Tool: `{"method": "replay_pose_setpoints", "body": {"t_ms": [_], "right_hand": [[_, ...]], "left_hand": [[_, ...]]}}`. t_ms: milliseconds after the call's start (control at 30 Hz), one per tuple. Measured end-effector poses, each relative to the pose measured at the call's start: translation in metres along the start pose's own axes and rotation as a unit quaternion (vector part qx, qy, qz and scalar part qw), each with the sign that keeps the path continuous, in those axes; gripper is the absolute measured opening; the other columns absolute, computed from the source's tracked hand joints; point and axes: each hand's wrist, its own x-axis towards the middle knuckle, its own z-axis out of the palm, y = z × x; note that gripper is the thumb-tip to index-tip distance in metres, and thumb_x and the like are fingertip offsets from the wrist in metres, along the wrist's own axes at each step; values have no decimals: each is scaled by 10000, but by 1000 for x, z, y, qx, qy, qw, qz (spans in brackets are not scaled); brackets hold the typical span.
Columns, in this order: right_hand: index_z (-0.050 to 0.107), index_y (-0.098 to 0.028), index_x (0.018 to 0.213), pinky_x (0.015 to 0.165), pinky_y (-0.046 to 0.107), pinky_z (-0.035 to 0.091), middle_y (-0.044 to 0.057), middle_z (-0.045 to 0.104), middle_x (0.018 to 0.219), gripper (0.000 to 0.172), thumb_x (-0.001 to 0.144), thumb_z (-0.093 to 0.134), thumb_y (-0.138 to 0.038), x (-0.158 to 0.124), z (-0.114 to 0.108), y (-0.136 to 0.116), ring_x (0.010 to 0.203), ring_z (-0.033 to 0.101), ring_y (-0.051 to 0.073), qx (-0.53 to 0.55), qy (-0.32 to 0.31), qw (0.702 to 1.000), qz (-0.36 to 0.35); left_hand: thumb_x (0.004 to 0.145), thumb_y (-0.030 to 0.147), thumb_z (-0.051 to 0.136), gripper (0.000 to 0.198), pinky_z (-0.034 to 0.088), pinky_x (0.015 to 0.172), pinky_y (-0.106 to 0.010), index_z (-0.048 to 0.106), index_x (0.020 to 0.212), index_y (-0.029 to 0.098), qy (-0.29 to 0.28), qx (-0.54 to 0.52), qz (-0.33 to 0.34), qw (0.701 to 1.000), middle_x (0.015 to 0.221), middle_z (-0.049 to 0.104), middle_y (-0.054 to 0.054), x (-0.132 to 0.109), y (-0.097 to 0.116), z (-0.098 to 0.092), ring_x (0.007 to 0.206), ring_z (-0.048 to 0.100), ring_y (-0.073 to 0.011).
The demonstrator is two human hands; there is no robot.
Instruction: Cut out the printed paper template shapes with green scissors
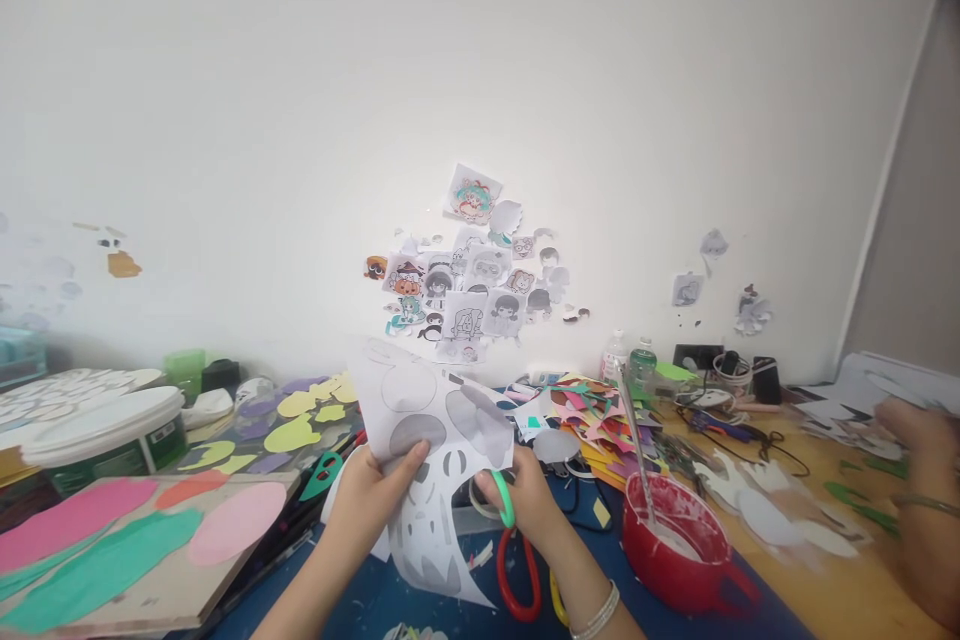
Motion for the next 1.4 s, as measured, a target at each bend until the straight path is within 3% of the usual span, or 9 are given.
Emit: {"method": "replay_pose_setpoints", "body": {"t_ms": [200, 400, 533, 667, 767, 900, 1133, 1233, 1400], "right_hand": [[625, -143, 825, 465, 199, 324, -12, 505, 573, 187, 713, 529, -257, 1, 0, -8, 491, 404, 108, -130, 19, 991, -13], [615, -172, 733, 488, 220, 260, -43, 387, 494, 133, 619, 547, -167, 4, -2, -12, 498, 374, 119, -281, 74, 955, -52], [629, -181, 816, 467, 211, 248, -49, 391, 506, 233, 610, 532, -131, 3, 1, -8, 475, 335, 104, -244, 67, 967, -40], [630, -155, 904, 408, 195, 224, -57, 375, 492, 255, 664, 565, -211, 1, 5, -5, 435, 256, 82, -149, 54, 987, -12], [625, -131, 942, 410, 184, 298, -43, 444, 502, 297, 691, 584, -285, 2, 7, -8, 431, 318, 82, -79, 38, 996, -1], [644, -117, 903, 487, 208, 414, -19, 517, 502, 296, 691, 606, -319, 3, 6, -11, 475, 449, 115, -52, 33, 998, 3], [656, -127, 885, 562, 257, 475, 43, 632, 651, 322, 662, 639, -358, 3, 7, -10, 662, 578, 204, 5, 36, 999, 17], [657, -150, 895, 683, 293, 489, 65, 657, 770, 289, 669, 644, -329, 2, 5, -18, 835, 579, 241, 20, 36, 999, 19], [657, -172, 891, 872, 348, 418, 72, 666, 810, 226, 691, 640, -276, 1, -1, -31, 929, 565, 243, -10, 17, 999, 30]], "left_hand": [[604, 493, 603, 389, 517, 612, -307, 667, 782, 153, 24, -19, -33, 999, 825, 706, -80, -5, 6, 4, 803, 637, -280], [587, 497, 610, 382, 502, 525, -286, 668, 728, 147, 34, -18, -42, 998, 737, 711, -76, -6, 5, 5, 733, 647, -279], [602, 497, 603, 398, 510, 570, -288, 665, 781, 147, 35, -6, -40, 999, 801, 709, -82, -3, 0, 4, 783, 640, -280], [602, 493, 606, 411, 515, 600, -300, 666, 819, 149, 49, 0, -29, 998, 806, 708, -81, -3, -1, 6, 782, 639, -279], [601, 491, 607, 413, 517, 615, -306, 666, 826, 151, 54, -3, -23, 998, 802, 709, -79, -4, 0, 7, 780, 639, -279], [617, 501, 596, 420, 517, 637, -309, 655, 838, 150, 47, 3, -29, 998, 848, 703, -87, -4, 2, 6, 814, 633, -284], [616, 479, 603, 397, 521, 629, -307, 656, 844, 158, 46, -6, -30, 998, 878, 699, -78, -7, 6, 6, 818, 633, -278], [613, 482, 602, 386, 523, 622, -298, 661, 818, 161, 46, -16, -34, 998, 858, 704, -73, -9, 10, 5, 816, 635, -274], [609, 497, 594, 383, 520, 598, -286, 671, 775, 160, 47, -22, -24, 998, 819, 709, -69, -10, 12, 4, 803, 638, -270]]}}
